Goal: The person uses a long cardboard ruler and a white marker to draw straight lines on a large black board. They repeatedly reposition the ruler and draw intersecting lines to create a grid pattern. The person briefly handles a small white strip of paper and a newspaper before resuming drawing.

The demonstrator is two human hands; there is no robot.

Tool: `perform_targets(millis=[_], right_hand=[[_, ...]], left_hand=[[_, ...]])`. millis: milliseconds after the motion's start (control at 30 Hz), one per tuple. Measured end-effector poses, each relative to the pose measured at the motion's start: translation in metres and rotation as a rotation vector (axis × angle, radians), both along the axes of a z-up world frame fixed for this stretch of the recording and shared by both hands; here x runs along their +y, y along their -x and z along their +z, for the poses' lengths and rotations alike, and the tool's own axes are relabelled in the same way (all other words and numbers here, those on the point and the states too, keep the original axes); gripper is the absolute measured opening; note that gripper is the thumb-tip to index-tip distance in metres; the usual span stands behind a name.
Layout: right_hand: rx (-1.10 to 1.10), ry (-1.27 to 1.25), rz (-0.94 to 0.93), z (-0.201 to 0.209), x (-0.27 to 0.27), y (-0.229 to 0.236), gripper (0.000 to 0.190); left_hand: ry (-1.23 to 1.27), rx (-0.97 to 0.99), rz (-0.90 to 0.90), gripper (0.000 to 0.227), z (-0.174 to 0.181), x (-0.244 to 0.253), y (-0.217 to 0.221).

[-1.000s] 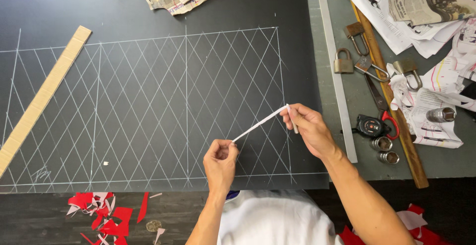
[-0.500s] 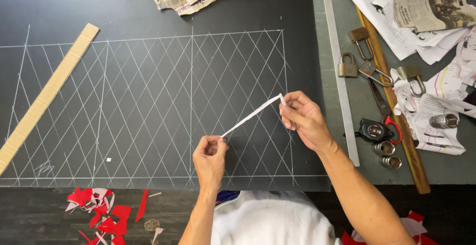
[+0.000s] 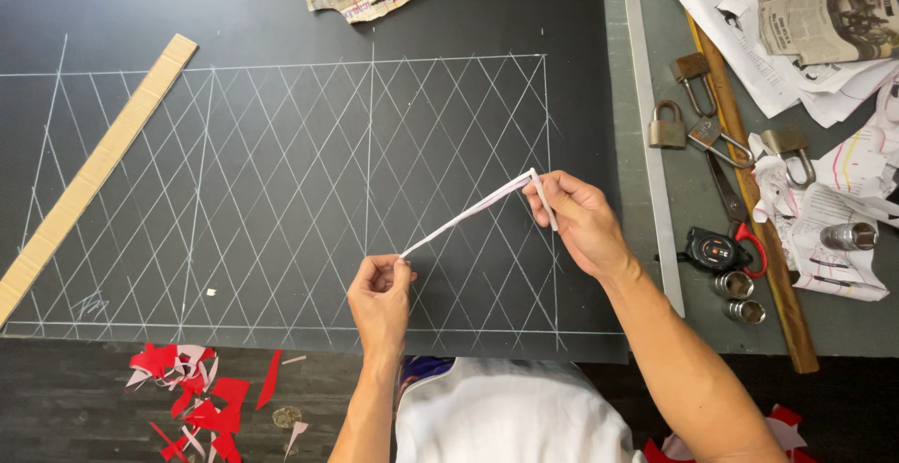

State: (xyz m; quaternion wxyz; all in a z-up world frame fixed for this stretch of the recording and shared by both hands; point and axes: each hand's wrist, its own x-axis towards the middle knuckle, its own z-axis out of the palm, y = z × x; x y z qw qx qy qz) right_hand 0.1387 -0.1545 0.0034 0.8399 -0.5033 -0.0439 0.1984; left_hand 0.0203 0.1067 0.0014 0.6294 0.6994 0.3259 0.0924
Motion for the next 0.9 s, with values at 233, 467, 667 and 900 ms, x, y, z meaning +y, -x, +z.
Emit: perform_targets(millis=[233, 467, 667, 900], right_hand=[[0.010, -0.058, 0.030, -0.001, -0.005, -0.003, 0.021], [0.021, 0.005, 0.006, 0.012, -0.023, 0.000, 0.033], [0.028, 0.339, -0.145, -0.011, -0.073, 0.003, 0.032], [-0.016, 0.543, -0.393, -0.016, -0.119, 0.002, 0.029]], left_hand=[[-0.011, -0.020, 0.029, 0.011, -0.001, 0.014, 0.008], [-0.233, 0.067, -0.049, 0.013, -0.031, 0.089, 0.092], [-0.207, 0.400, 0.200, 0.020, -0.067, 0.131, 0.152], [-0.013, 0.332, -0.039, 0.029, -0.056, 0.087, 0.129]])
